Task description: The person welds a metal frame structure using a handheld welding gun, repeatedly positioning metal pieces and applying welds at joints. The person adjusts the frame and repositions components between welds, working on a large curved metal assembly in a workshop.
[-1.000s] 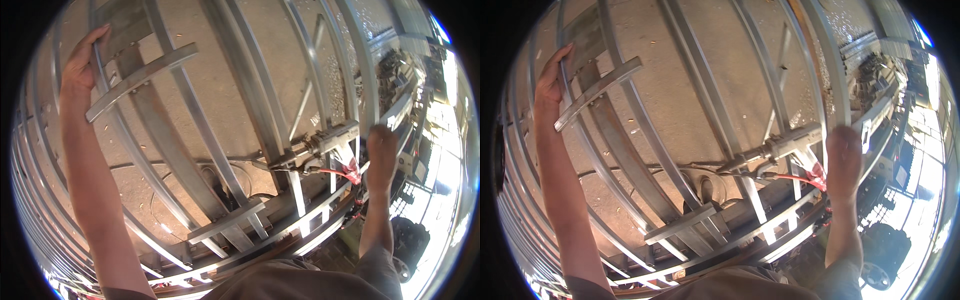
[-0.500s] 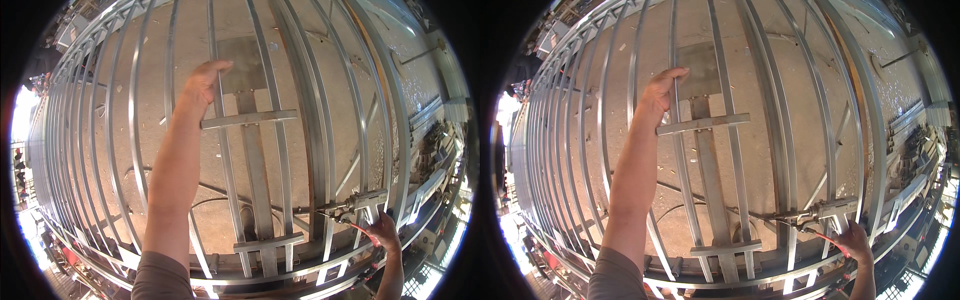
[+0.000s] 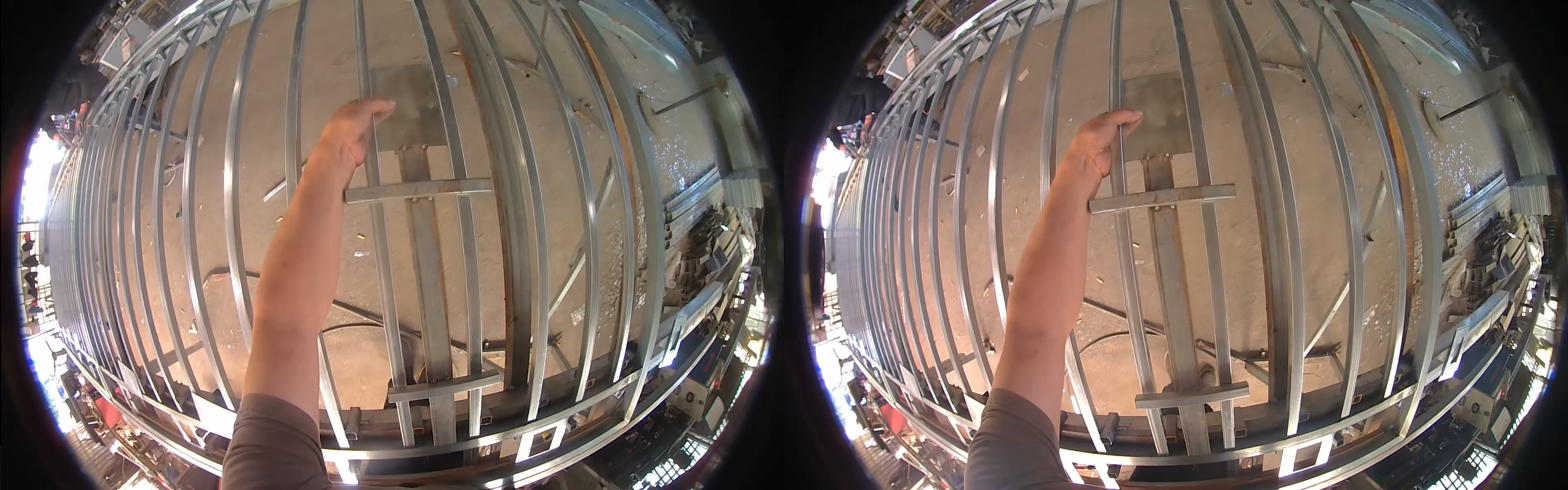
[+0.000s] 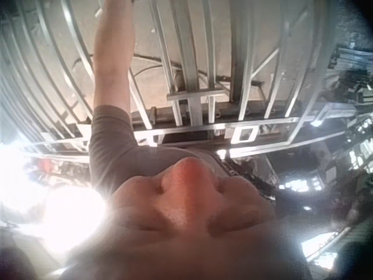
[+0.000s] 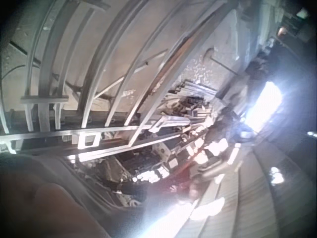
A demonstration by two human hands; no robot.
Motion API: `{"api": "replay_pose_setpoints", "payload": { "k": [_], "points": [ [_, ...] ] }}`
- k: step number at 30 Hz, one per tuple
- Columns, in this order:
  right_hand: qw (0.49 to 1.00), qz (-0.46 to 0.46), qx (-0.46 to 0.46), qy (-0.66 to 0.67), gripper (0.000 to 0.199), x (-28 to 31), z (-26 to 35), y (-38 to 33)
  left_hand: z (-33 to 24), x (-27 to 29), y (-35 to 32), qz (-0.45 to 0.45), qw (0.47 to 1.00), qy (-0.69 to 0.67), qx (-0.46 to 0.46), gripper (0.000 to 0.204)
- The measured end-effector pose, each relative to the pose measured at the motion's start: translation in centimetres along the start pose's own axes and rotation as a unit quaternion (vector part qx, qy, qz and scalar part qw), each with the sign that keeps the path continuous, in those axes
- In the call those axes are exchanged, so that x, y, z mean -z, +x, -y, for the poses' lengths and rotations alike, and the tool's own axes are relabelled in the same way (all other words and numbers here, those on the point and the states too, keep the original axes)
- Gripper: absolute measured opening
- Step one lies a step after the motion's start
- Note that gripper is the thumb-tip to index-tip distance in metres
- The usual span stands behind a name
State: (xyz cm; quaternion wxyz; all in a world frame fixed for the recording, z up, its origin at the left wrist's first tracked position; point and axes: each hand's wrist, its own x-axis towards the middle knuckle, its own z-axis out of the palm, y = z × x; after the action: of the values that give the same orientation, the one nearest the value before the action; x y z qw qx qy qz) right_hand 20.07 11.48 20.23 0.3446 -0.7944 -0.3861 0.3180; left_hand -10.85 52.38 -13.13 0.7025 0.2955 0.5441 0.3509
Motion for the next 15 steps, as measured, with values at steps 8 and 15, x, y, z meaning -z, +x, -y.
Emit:
{"api": "replay_pose_setpoints", "payload": {
  "k": [8,15],
  "points": [
    [0.978,0.084,0.11,0.153,0.045,-12.9,7.5,15.8,0.2,0.1,-0.6,0.032,0.999,-0.034,-0.021,0.045],
    [0.946,0.188,-0.01,0.264,0.043,-25.1,2.3,22.5,0.3,0.3,-0.1,0.045,0.999,-0.03,0.002,0.035]
  ]
}}
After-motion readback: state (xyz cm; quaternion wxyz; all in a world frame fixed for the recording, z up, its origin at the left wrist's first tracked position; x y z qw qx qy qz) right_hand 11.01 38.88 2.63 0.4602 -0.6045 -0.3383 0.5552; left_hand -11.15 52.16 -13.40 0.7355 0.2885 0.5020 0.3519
